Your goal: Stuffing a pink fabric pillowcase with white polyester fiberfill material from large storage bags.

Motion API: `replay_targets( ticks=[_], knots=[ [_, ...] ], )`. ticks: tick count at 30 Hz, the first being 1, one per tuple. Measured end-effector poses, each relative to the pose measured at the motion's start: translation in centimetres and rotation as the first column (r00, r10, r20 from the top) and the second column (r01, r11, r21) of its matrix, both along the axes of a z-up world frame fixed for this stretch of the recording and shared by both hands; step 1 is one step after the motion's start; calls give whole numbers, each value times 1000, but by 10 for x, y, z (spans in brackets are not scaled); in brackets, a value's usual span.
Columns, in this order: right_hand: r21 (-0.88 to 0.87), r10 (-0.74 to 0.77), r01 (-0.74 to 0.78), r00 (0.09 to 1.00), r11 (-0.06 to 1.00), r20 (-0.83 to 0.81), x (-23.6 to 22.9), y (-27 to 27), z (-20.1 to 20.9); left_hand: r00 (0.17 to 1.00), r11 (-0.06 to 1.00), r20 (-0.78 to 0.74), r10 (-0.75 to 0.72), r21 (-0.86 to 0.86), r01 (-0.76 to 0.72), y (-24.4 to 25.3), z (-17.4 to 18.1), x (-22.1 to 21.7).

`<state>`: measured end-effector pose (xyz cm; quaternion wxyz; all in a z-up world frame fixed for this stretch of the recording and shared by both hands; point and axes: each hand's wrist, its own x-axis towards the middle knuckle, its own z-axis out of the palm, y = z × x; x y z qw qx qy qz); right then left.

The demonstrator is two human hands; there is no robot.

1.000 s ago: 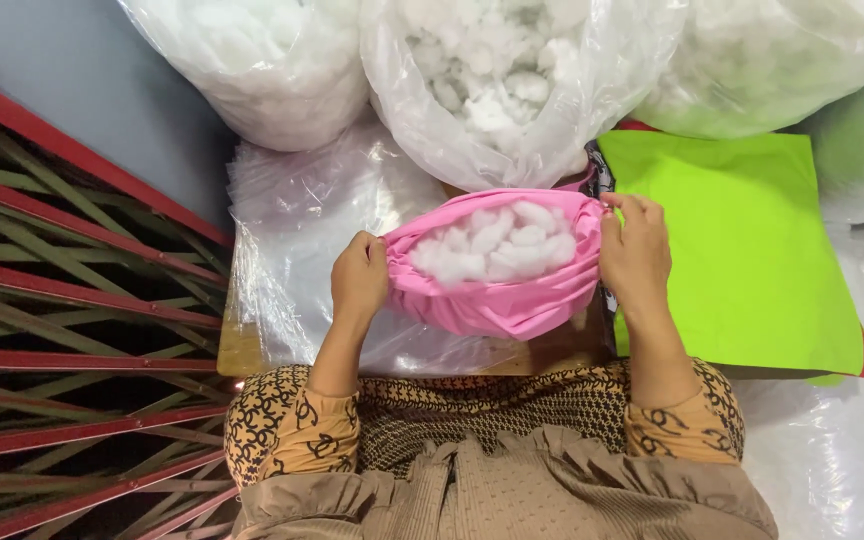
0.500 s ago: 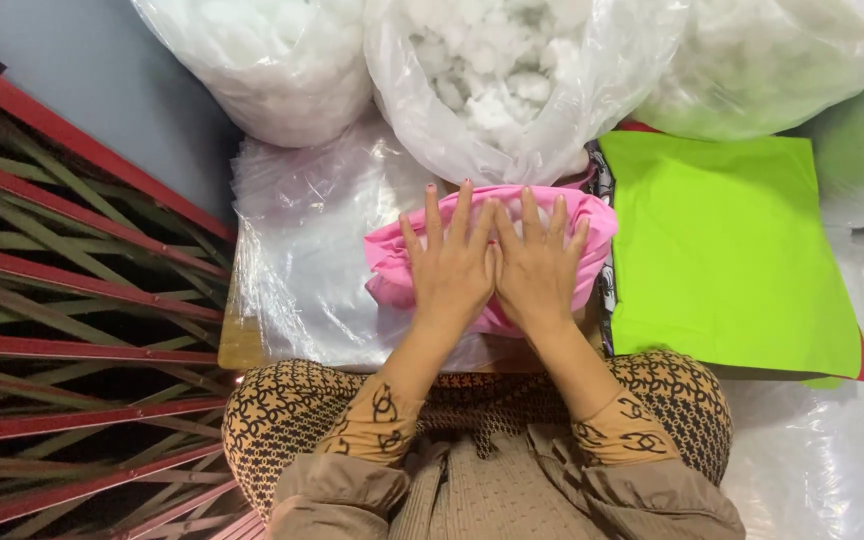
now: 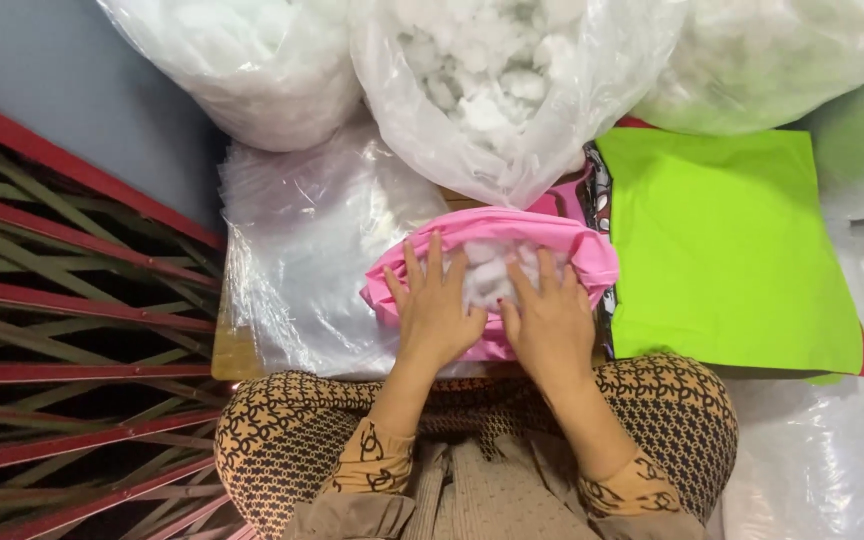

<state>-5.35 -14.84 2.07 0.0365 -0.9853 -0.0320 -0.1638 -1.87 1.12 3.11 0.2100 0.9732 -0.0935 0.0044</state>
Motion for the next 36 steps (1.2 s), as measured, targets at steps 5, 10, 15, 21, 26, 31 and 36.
replay_targets(
  ticks=[5, 10, 15, 21, 26, 31, 36],
  knots=[
    [37, 16, -32, 929, 999, 371, 27, 7, 15, 972, 993, 223, 69, -113, -45, -17, 15, 11],
    [14, -68, 67, 958, 998, 280, 60, 17, -49, 908, 996, 418, 39, 53, -68, -26, -59, 42],
    [83, -115, 113, 993, 990, 23, 54, 10, -90, 936, 990, 351, 21, 124, -69, -13, -133, 38],
    [191, -69, 123, 961, 974, -267, 73, -4, -83, 1000, 991, -4, 16, 131, -15, -13, -94, 51],
    [299, -7, 63, 982, 952, -187, 60, -23, -59, 930, 1000, 369, -4, -17, 11, -28, -62, 17],
    [170, 16, -59, 969, 984, 248, 47, -30, -66, 686, 998, 726, -40, -3, 61, -42, -82, -1],
    [-28, 191, -200, 874, 979, 447, 46, -21, -79, 640, 990, 759, -120, 143, 17, -33, -78, 19]
  ],
)
